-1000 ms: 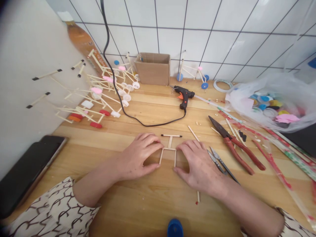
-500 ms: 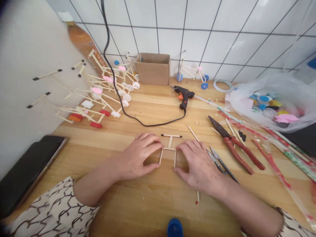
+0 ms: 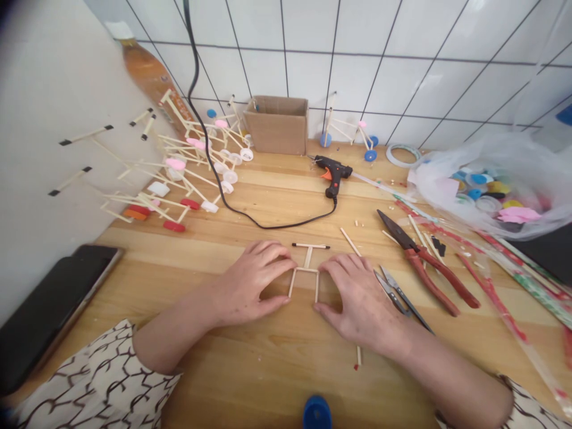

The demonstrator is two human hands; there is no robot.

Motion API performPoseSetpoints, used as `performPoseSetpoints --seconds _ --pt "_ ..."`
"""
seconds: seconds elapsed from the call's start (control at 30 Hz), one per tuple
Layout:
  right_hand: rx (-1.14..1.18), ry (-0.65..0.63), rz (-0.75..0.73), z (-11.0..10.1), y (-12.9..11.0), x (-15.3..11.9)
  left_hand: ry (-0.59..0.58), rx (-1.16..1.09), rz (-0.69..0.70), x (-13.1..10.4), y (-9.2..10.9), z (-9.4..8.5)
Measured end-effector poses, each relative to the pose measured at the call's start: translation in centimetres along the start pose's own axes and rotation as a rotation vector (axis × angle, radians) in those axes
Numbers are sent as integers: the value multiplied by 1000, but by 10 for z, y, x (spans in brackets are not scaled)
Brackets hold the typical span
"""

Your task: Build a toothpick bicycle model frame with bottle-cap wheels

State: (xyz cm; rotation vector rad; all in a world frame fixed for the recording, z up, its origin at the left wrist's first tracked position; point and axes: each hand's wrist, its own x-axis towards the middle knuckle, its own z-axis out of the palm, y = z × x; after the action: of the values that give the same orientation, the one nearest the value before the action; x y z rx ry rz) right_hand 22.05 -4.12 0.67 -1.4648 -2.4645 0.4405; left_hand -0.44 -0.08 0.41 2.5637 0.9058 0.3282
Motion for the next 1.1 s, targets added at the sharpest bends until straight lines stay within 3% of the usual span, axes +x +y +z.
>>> performPoseSetpoints --seconds 0.53,0.7,0.97,1.1 --pt "2 -7 -1 -1 0 0 3 -1 1 0 0 -1" --pt "28 24 1 -3 2 -3 54 -22 -6 -1 0 -3" --pt "206 350 101 -11 11 -6 315 37 -41 -5 -4 -3" --pt "259 404 156 -12 15 -7 381 127 -27 -6 -10 -2"
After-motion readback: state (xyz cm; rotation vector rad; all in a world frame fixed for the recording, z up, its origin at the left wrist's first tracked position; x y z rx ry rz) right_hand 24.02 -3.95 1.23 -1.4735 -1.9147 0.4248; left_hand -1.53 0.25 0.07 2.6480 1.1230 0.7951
